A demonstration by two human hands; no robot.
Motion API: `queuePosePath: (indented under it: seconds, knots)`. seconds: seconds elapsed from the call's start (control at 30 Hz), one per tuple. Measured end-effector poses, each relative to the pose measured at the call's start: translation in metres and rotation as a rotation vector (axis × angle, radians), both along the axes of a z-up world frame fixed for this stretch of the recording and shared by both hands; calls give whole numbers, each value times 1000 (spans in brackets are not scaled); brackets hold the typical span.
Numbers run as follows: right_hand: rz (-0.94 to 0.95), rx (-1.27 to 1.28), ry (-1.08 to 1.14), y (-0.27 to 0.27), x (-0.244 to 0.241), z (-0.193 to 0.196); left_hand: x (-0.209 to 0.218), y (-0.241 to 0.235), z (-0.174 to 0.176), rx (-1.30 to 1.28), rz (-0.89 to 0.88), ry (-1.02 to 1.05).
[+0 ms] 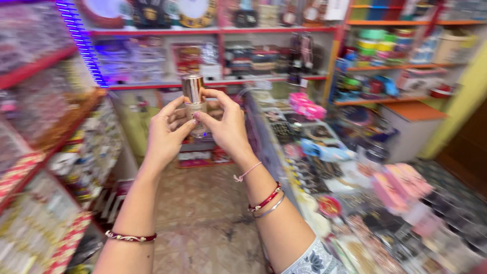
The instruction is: The person repeatedly picks up cosmetic bottles and boxes from a glass counter and places them onto a shelf. They handle items one by one, including foundation bottles and small boxes, moving them between the counter and the shelf multiple times.
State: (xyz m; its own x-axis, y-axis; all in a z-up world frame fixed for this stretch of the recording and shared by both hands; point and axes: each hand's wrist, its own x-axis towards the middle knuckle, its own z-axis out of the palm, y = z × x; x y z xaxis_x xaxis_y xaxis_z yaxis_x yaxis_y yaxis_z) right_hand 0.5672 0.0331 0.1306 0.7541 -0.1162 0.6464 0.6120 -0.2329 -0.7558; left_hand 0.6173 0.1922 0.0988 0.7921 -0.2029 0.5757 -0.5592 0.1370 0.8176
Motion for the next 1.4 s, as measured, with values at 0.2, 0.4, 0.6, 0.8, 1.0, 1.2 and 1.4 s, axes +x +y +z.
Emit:
queuePosePath:
  seconds: [0.2,0.4,0.6,0.8,1.0,1.2,1.4]
  knots:
    - [190,20,31,84,65,19,49,94,13,18,150,-92]
    - [441,101,-82,183,144,28,99,199,32,89,319,-214]
    - [463,59,-122,260,209,41,146,273,48,51,392,-112]
    - [619,104,14,317,277,61,185,311,71,123,646,-125]
    - [823,93,-150,378,354,71,219,357,85,216,945,-309]
    - [984,38,-203,441,415,98,254,396,110,199,1166,-287]
    - [1095,122,-73,517,449,114,286,460,130,275,1351,-446]
